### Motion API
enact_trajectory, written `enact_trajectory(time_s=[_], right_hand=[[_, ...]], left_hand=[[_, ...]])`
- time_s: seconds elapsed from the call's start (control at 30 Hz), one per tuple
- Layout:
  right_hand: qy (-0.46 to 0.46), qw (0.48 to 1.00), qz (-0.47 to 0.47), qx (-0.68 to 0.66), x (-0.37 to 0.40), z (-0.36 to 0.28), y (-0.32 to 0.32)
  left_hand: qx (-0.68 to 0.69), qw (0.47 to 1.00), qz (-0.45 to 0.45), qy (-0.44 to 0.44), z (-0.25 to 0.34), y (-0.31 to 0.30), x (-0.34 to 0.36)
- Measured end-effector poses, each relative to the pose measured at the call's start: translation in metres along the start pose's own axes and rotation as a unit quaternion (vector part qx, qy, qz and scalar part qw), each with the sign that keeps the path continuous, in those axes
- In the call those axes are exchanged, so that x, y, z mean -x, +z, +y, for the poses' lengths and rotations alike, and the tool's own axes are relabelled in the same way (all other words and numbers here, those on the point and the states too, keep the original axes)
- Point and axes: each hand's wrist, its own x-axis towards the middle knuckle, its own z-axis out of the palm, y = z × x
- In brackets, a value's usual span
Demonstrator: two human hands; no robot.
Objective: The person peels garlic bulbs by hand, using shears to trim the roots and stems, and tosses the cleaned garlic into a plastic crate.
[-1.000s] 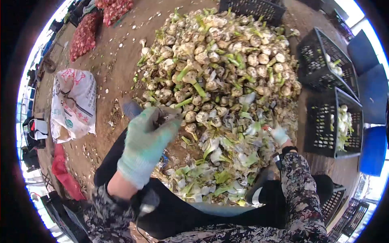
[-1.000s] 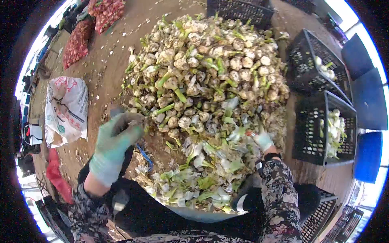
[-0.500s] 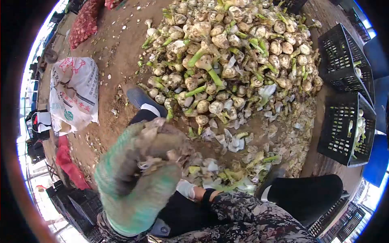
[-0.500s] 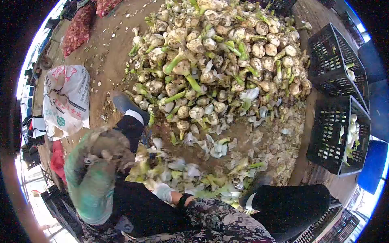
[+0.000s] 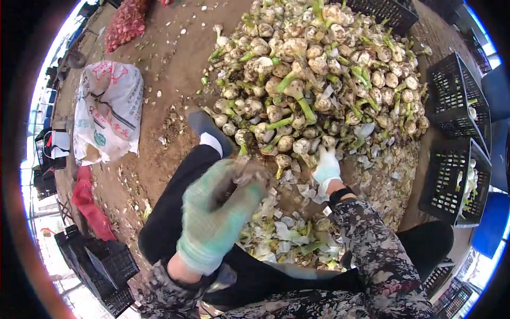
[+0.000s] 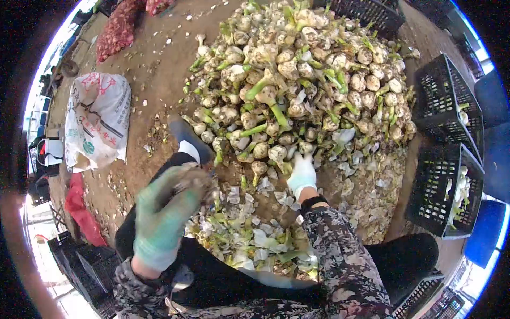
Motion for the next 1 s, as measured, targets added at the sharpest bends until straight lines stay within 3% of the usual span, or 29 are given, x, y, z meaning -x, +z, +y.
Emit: enact_trajectory(time_s=[0.03,0.07,0.1,0.13,0.17,0.2,0.27,0.3,0.33,0.4,0.47,0.53,0.57,0.6,0.67,0.7,0.73,0.77,0.8,0.87,0.93,1.0], right_hand=[[-0.01,0.973,-0.194,0.128,0.001,0.007,0.003],[0.149,0.895,-0.274,-0.319,0.012,0.027,0.009],[0.263,0.602,-0.309,-0.687,0.035,0.042,0.026],[0.218,0.617,-0.255,-0.712,0.054,0.029,0.02],[0.247,0.535,-0.261,-0.764,0.077,-0.009,-0.028],[0.131,0.5,-0.302,-0.801,0.085,-0.017,-0.036],[0.071,0.612,-0.257,-0.745,0.107,-0.045,-0.08],[-0.037,0.682,-0.304,-0.664,0.12,-0.071,-0.118],[-0.035,0.65,-0.29,-0.701,0.133,-0.092,-0.139],[-0.095,0.634,-0.321,-0.697,0.153,-0.091,-0.155],[-0.086,0.776,-0.302,-0.548,0.175,-0.113,-0.19],[0.07,0.698,-0.397,-0.592,0.16,-0.115,-0.182],[0.003,0.692,-0.41,-0.594,0.166,-0.118,-0.187],[-0.178,0.745,-0.351,-0.538,0.176,-0.121,-0.188],[-0.305,0.898,-0.189,-0.254,0.179,-0.117,-0.205],[-0.407,0.909,0.008,-0.088,0.192,-0.125,-0.218],[-0.326,0.912,-0.05,-0.243,0.198,-0.127,-0.223],[-0.255,0.871,-0.168,-0.386,0.211,-0.124,-0.231],[-0.18,0.788,-0.277,-0.519,0.222,-0.122,-0.237],[-0.171,0.772,-0.267,-0.551,0.235,-0.129,-0.232],[-0.206,0.71,-0.207,-0.641,0.233,-0.115,-0.215],[-0.168,0.76,-0.144,-0.611,0.233,-0.108,-0.22]], left_hand=[[0.02,1.0,-0.002,-0.017,-0.012,-0.002,-0.003],[0.043,0.999,-0.003,-0.032,-0.027,-0.005,-0.007],[0.047,0.999,-0.004,-0.022,-0.035,-0.007,-0.007],[0.054,0.998,-0.012,-0.041,-0.042,-0.01,-0.006],[0.059,0.996,-0.018,-0.061,-0.05,-0.013,-0.004],[0.112,0.992,-0.033,-0.057,-0.061,-0.015,0.001],[0.22,0.959,-0.049,-0.17,-0.072,-0.01,0.018],[0.286,0.925,-0.103,-0.23,-0.078,-0.005,0.026],[0.349,0.879,-0.157,-0.284,-0.08,0.002,0.035],[0.497,0.787,-0.289,-0.223,-0.067,0.017,0.06],[0.562,0.772,-0.263,-0.14,-0.069,0.028,0.074],[0.592,0.747,-0.278,-0.117,-0.067,0.029,0.092],[0.592,0.755,-0.251,-0.125,-0.07,0.032,0.097],[0.597,0.757,-0.238,-0.12,-0.071,0.032,0.103],[0.606,0.762,-0.217,-0.07,-0.093,0.035,0.1],[0.528,0.834,-0.161,-0.003,-0.076,0.023,0.108],[0.564,0.808,-0.171,0.026,-0.079,0.024,0.107],[0.509,0.847,-0.136,0.066,-0.064,0.023,0.114],[0.452,0.88,-0.096,0.109,-0.05,0.025,0.119],[0.344,0.899,-0.03,0.268,-0.056,0.04,0.109],[0.273,0.923,-0.03,0.269,-0.056,0.047,0.113],[0.193,0.927,-0.048,0.317,-0.062,0.052,0.106]])
